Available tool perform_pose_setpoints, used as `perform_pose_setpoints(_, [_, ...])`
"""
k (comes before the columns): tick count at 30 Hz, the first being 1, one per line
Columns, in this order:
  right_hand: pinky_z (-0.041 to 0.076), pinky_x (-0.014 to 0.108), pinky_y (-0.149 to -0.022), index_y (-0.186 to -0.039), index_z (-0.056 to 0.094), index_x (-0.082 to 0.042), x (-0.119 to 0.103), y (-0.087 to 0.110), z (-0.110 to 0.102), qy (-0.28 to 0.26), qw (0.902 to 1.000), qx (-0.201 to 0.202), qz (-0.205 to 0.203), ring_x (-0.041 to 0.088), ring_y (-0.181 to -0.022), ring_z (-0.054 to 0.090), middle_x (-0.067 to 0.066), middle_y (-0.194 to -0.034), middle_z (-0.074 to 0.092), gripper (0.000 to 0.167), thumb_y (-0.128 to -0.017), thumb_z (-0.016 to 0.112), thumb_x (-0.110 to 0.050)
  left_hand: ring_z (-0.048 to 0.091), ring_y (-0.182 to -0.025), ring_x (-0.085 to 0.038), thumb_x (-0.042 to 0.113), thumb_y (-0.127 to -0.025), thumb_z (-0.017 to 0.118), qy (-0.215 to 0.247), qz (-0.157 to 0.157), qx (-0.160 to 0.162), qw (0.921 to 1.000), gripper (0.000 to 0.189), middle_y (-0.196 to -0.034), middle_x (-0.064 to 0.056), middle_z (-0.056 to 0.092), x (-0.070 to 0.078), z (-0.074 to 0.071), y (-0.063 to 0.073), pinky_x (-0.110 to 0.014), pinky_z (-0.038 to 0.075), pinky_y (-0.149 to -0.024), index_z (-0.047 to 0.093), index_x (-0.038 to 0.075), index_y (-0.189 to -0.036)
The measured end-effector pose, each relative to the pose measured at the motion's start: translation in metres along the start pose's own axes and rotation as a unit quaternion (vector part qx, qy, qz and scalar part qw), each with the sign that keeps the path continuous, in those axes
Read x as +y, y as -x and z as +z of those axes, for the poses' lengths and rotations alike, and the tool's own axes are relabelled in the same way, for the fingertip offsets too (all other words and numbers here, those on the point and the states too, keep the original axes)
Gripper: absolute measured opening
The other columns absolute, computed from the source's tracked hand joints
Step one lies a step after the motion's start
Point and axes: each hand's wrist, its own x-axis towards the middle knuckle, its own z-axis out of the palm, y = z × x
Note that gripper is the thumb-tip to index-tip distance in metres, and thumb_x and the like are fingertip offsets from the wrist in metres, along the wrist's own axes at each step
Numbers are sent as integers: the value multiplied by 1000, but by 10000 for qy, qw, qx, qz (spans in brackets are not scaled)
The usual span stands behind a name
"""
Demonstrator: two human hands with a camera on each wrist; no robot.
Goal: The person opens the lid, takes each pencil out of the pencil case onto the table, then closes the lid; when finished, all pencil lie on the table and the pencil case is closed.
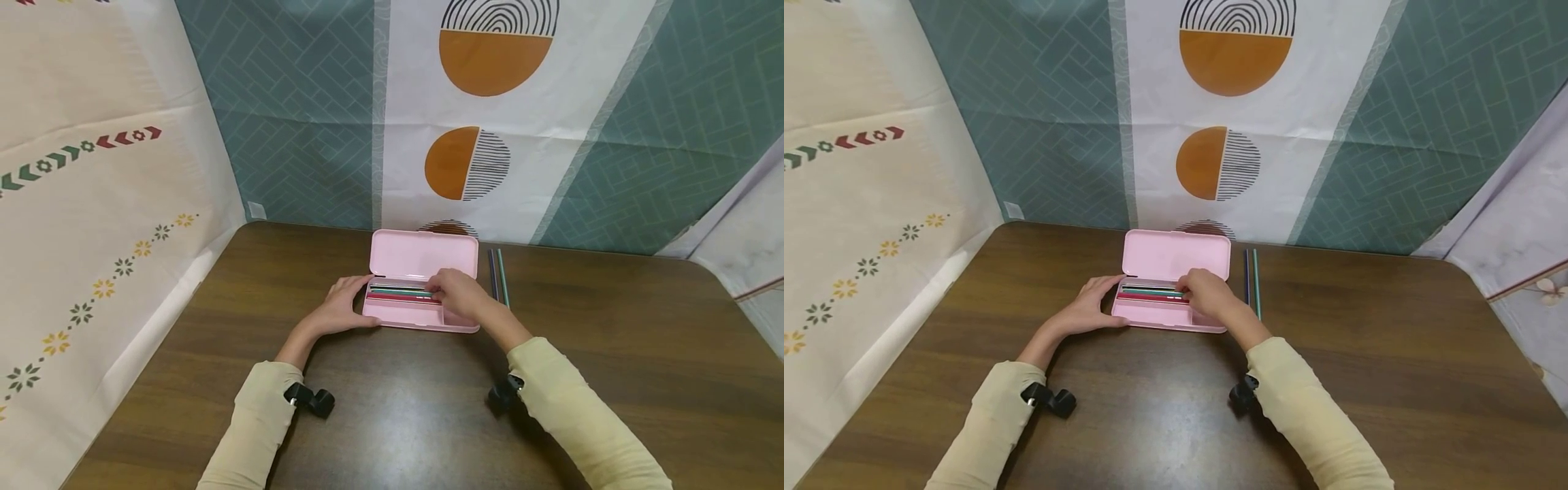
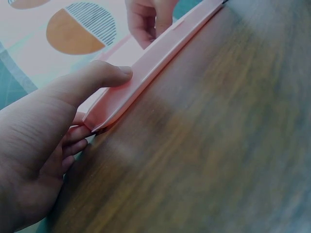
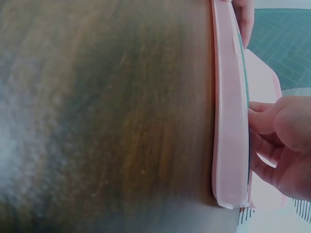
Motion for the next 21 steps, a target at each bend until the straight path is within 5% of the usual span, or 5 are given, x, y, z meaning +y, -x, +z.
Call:
perform_pose_setpoints(9, [49, 40, -84, -106, 70, 0, -2, 3, -2, 272, 9992, 250, 119, 24, -85, 59, 10, -92, 65, 17, -91, 63, 0, 30, -131, -32, 37, -72, 79, -4, -12, -4, 10000, 91, -144, -16, 41, 2, 2, -1, -54, 22, -107, 38, 5, -147])
perform_pose_setpoints(21, [49, 42, -84, -108, 68, 6, 3, 4, -18, -268, 9978, 613, 29, 27, -86, 60, 15, -95, 67, 19, -91, 60, 4, 31, -130, -33, 37, -71, 79, -64, 19, 66, 10000, 92, -143, -17, 42, 2, 0, 1, -55, 23, -106, 38, 3, -146])
